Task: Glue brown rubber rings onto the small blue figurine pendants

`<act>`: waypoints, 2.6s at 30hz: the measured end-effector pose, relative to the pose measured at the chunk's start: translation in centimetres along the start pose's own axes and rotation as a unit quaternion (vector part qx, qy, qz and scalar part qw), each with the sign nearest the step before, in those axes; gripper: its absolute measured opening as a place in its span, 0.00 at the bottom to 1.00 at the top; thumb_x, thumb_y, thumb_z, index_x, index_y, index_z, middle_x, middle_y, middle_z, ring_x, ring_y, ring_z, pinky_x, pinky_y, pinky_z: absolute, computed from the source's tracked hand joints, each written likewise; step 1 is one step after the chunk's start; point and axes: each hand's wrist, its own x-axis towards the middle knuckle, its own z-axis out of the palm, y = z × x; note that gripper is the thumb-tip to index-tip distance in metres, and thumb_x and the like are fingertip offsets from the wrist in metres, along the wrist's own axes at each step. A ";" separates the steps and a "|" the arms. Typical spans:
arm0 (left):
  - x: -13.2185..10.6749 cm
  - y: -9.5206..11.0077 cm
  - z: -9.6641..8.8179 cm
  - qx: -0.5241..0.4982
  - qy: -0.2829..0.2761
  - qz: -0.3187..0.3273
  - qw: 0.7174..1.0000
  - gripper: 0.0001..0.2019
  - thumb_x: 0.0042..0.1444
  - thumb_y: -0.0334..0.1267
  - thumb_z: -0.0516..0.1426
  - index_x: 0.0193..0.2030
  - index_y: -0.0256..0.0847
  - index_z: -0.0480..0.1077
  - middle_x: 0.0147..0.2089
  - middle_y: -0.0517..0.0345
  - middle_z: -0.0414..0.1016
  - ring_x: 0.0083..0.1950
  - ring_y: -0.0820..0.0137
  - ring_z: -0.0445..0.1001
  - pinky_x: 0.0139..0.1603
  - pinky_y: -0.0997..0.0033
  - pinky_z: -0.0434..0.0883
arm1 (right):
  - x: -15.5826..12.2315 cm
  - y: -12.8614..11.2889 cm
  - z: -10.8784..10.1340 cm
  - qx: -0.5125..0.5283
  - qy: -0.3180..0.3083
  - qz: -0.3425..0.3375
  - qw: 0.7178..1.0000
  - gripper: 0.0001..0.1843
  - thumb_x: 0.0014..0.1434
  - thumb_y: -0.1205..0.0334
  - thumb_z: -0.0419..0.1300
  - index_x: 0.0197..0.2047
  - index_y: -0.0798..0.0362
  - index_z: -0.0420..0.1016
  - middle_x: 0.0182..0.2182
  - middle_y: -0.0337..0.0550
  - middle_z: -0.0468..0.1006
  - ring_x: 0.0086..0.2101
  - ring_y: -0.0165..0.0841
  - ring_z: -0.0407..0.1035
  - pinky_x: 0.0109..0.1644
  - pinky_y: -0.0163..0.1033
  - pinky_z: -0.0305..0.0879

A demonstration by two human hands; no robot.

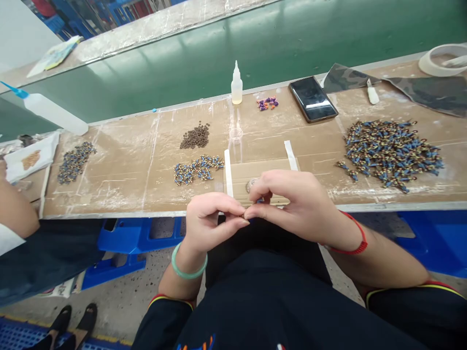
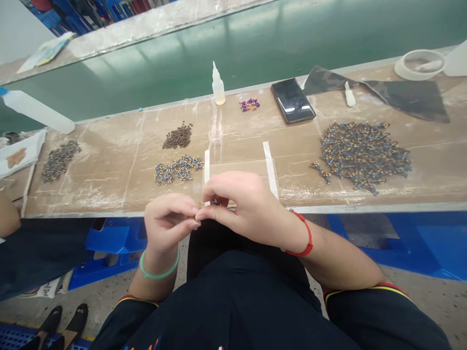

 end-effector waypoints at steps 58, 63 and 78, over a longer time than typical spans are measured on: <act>-1.4 -1.4 3.0 -0.381 0.004 -0.054 0.923 0.04 0.67 0.38 0.67 0.44 0.40 0.80 0.33 0.60 0.80 0.21 0.82 0.71 0.29 0.84 0.74 | -1.5 0.4 2.1 0.348 0.066 0.119 0.928 0.07 0.64 0.74 0.69 0.40 0.52 0.81 0.32 0.39 0.81 0.31 0.26 0.73 0.38 0.31 0.74; -1.6 -1.6 3.1 -0.391 -0.009 -0.077 0.917 0.05 0.66 0.38 0.68 0.41 0.39 0.79 0.30 0.62 0.79 0.23 0.81 0.74 0.34 0.82 0.76 | -2.2 0.9 2.5 0.426 0.021 0.138 0.894 0.05 0.66 0.70 0.72 0.44 0.52 0.84 0.33 0.40 0.82 0.31 0.27 0.76 0.36 0.30 0.76; -1.7 -3.3 2.8 -0.374 0.001 -0.138 0.917 0.09 0.64 0.39 0.70 0.36 0.39 0.77 0.29 0.58 0.82 0.24 0.78 0.77 0.31 0.82 0.75 | -5.0 3.5 1.4 0.132 0.123 0.112 0.977 0.08 0.72 0.68 0.63 0.50 0.47 0.81 0.35 0.42 0.81 0.36 0.35 0.74 0.41 0.43 0.73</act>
